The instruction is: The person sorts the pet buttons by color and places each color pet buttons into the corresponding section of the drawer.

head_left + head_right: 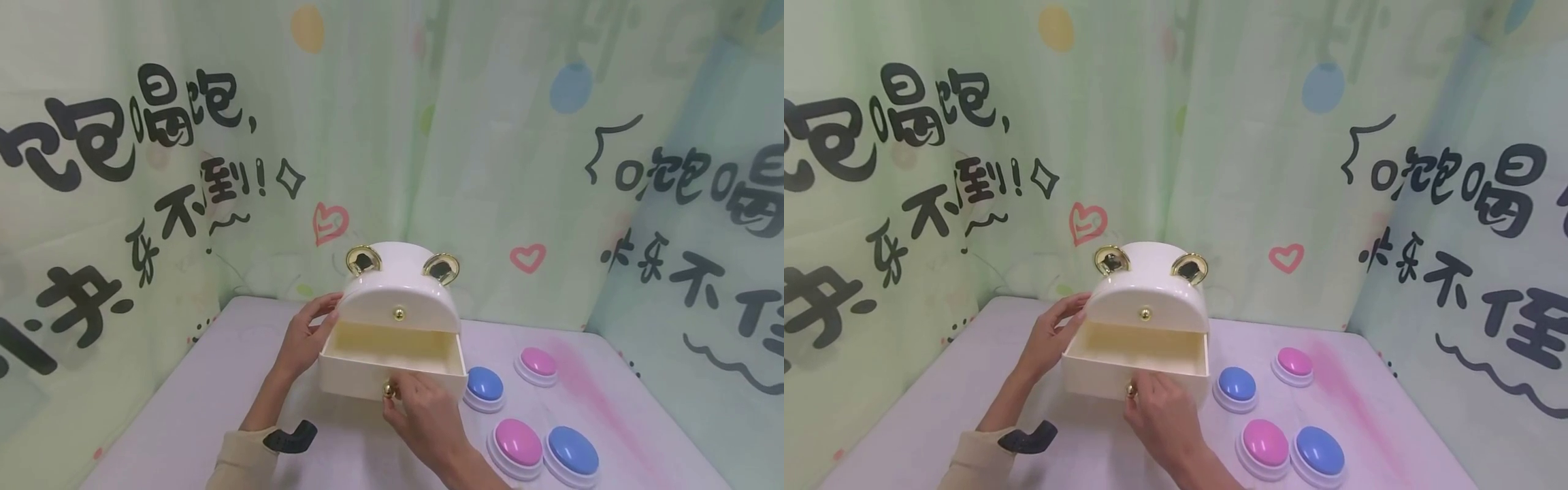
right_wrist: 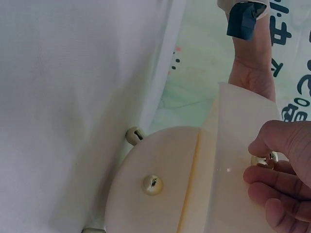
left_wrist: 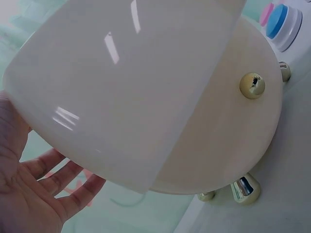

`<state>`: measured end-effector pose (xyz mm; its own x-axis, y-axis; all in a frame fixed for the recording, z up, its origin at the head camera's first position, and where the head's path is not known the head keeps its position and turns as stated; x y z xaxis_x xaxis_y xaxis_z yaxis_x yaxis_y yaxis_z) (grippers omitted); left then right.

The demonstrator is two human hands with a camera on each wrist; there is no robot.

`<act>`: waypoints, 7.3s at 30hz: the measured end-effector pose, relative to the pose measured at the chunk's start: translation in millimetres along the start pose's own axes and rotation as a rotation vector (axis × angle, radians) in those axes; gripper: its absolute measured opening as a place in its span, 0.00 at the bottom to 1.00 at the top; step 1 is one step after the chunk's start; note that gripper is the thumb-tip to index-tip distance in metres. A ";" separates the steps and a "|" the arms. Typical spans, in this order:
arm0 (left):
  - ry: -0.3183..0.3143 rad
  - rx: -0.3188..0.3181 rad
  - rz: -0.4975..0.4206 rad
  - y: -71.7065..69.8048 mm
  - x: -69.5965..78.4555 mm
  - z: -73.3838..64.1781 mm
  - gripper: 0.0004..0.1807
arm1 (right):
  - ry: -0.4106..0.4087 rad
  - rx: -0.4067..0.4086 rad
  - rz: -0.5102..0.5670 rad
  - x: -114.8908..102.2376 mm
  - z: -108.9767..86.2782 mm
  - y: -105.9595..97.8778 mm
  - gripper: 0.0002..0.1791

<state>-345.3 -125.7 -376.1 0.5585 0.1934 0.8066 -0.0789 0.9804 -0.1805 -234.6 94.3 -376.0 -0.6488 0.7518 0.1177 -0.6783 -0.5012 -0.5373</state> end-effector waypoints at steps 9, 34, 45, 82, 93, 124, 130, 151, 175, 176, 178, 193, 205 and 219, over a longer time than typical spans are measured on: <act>-0.008 -0.001 0.008 0.0 0.6 0.2 0.19 | -0.007 -0.010 0.001 -2.9 -1.9 -2.9 0.15; -0.260 -0.214 -0.151 -18.6 -1.6 3.1 0.22 | 0.156 0.083 0.413 13.1 2.2 -41.9 0.10; -0.292 -0.211 -0.162 -21.0 -0.8 0.7 0.23 | 0.222 0.163 0.565 17.5 8.8 -70.0 0.15; -0.287 -0.203 -0.154 -19.7 -0.2 1.1 0.22 | 0.641 0.149 0.431 83.6 -11.8 -62.9 0.04; -0.285 -0.195 -0.150 -19.0 0.2 0.5 0.22 | 0.677 0.056 0.414 96.0 -19.5 -54.5 0.03; -0.284 -0.200 -0.158 -15.7 -1.6 -3.9 0.22 | 0.810 -0.359 0.327 116.5 -42.8 -44.0 0.12; -0.274 -0.196 -0.154 -16.8 0.0 -3.0 0.22 | 0.796 -0.401 0.338 118.9 -40.2 -45.0 0.15; -0.284 -0.189 -0.147 -19.2 1.3 -0.4 0.23 | 0.813 -0.652 0.367 146.8 -44.6 -25.4 0.40; -0.288 -0.180 -0.140 -18.8 3.0 1.3 0.22 | 0.856 -0.732 0.316 172.7 -58.9 -4.4 0.40; -0.290 -0.180 -0.142 -18.8 2.8 1.0 0.22 | 0.856 -0.731 0.318 172.9 -60.0 -3.6 0.40; -0.295 -0.180 -0.142 -18.7 2.2 0.5 0.22 | 0.860 -0.727 0.319 173.2 -61.7 -1.9 0.39; -0.288 -0.174 -0.143 -18.3 2.9 0.4 0.22 | 0.880 -0.757 0.276 178.1 -65.7 5.8 0.37; -0.289 -0.172 -0.138 -18.7 1.8 0.9 0.22 | 0.880 -0.747 0.252 178.5 -68.4 5.4 0.34; -0.297 -0.178 -0.146 -18.4 1.9 0.9 0.22 | 0.882 -0.708 0.269 180.3 -72.6 0.6 0.35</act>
<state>-343.5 -143.3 -370.7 0.2875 0.0797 0.9544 0.1432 0.9817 -0.1252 -326.9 260.7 -415.7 -0.0885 0.8345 -0.5438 -0.0293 -0.5479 -0.8360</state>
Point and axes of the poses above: each hand's wrist, its own z-axis towards the middle knuckle, its own y-axis out of the palm, x = y × z, the point moved 3 cm from there along z, towards the middle knuckle
